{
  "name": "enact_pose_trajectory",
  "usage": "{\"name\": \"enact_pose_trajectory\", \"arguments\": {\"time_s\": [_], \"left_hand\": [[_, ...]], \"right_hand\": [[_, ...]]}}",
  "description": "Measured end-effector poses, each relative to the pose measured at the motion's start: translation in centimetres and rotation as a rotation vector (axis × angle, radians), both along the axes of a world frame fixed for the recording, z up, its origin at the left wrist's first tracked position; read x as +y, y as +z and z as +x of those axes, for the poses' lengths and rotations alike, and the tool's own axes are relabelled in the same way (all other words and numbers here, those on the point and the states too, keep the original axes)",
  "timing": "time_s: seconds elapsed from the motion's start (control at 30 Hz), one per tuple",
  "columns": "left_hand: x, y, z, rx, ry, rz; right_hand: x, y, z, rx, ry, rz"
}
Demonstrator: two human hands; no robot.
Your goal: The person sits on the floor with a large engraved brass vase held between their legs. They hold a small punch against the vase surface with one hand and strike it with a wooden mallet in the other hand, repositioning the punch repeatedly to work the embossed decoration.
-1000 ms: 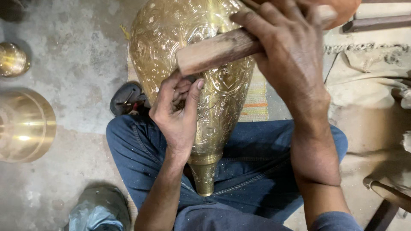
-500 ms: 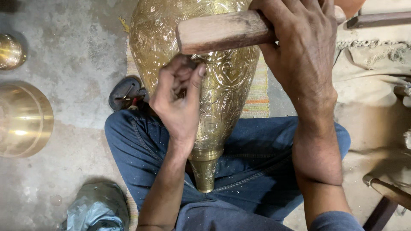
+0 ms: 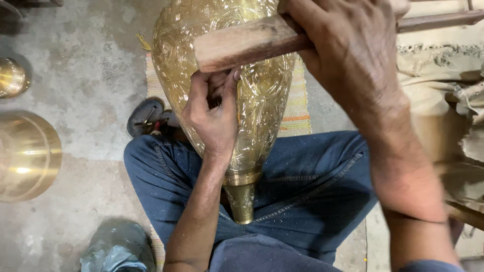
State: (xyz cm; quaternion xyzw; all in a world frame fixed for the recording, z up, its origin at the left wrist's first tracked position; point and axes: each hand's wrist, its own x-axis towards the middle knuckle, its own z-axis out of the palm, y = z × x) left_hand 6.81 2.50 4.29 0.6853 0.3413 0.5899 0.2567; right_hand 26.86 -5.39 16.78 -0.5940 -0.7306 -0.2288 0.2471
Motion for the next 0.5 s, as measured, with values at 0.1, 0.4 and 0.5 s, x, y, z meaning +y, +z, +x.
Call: {"name": "enact_pose_trajectory", "arguments": {"time_s": [0.1, 0.4, 0.5], "left_hand": [[0.0, 0.1, 0.1, 0.012, 0.002, -0.011], [-0.6, 0.8, 0.4, 0.02, 0.027, -0.051], [-0.4, 1.0, 0.4, 0.018, 0.012, -0.003]], "right_hand": [[-0.4, 0.9, 0.3, -0.105, -0.024, 0.023], [-0.4, 2.8, 0.2, -0.245, -0.019, 0.023], [-0.4, 2.8, 0.3, -0.301, -0.065, 0.007]]}}
